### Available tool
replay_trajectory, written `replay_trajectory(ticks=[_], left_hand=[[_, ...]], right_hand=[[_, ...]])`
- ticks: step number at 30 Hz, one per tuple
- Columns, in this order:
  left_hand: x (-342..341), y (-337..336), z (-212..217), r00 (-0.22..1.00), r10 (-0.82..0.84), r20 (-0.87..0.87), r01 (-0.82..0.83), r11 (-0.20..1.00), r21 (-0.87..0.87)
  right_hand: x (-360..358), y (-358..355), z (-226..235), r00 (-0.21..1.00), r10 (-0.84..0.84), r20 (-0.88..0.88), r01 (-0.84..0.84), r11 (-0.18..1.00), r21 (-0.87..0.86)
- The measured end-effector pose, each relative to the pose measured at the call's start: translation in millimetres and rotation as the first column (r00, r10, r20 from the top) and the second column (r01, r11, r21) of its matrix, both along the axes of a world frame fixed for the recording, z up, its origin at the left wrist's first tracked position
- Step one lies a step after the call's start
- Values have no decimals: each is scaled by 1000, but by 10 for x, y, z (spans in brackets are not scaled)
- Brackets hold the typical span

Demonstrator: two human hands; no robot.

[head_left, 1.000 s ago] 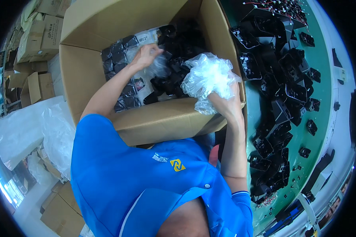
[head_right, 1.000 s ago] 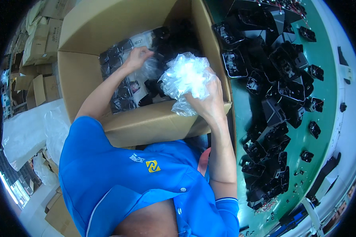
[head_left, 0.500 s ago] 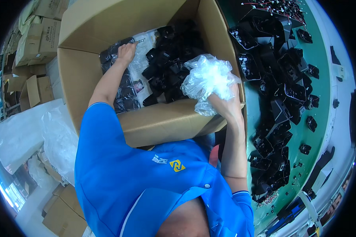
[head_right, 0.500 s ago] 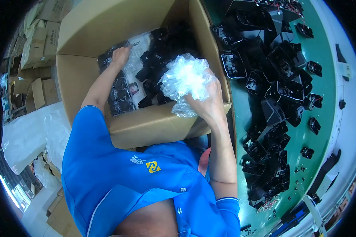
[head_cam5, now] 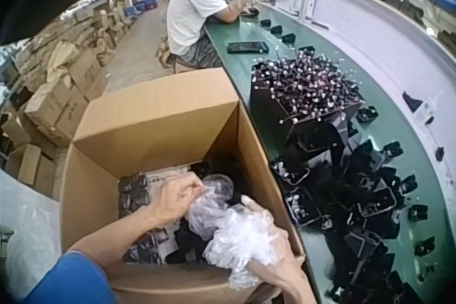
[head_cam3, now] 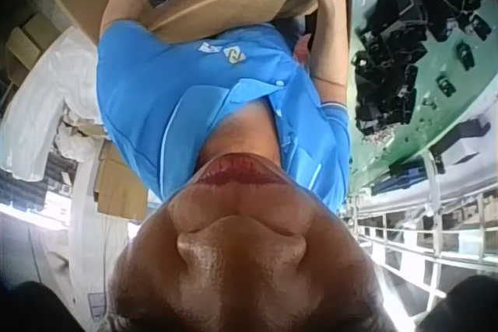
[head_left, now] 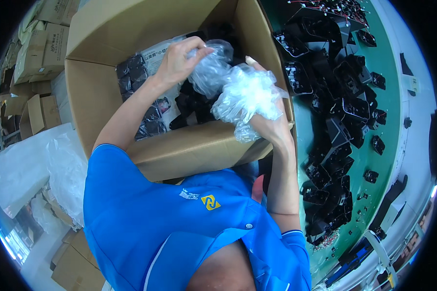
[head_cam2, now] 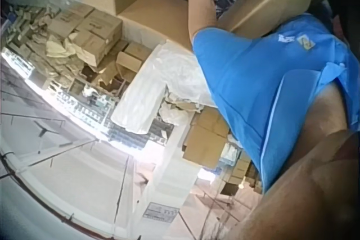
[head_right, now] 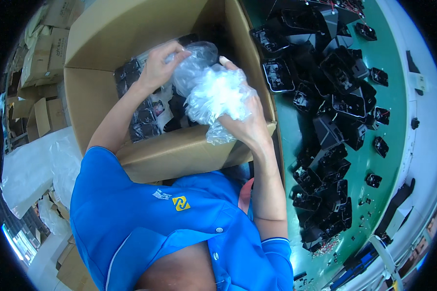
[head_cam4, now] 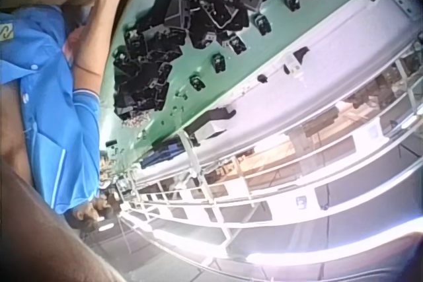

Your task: Assembling small electronic housing components and packing them into a cardboard box with bubble wrap.

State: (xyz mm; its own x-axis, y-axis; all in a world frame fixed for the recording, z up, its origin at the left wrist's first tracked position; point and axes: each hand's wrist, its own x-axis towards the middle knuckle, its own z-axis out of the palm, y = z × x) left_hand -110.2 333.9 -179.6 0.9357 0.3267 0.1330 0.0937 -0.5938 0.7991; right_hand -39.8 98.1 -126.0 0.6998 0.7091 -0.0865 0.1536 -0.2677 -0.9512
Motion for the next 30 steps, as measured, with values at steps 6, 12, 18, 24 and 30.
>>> replay_trajectory(ticks=[6, 12, 18, 24, 30], left_hand=[[79, -695, 374, 926, -121, 357, 254, 900, -355], [144, -958, 446, 769, -108, 630, 394, 856, -335], [-13, -621, 536, 884, -320, 341, 254, 941, 223], [-464, -56, 8, 1000, -16, 21, 24, 860, -510], [-1993, 412, -1217, 586, -512, -628, 743, 648, 166]], right_hand=[[67, -12, -127, 990, 137, -39, -123, 963, 239], [-28, -260, -93, 598, -167, -784, 240, 970, -23], [-22, -297, -305, 762, 31, -646, 52, 993, 110], [-109, -78, 116, 927, -203, -315, 108, 950, -294], [-60, -55, 17, 969, -159, -189, 84, 932, -352]])
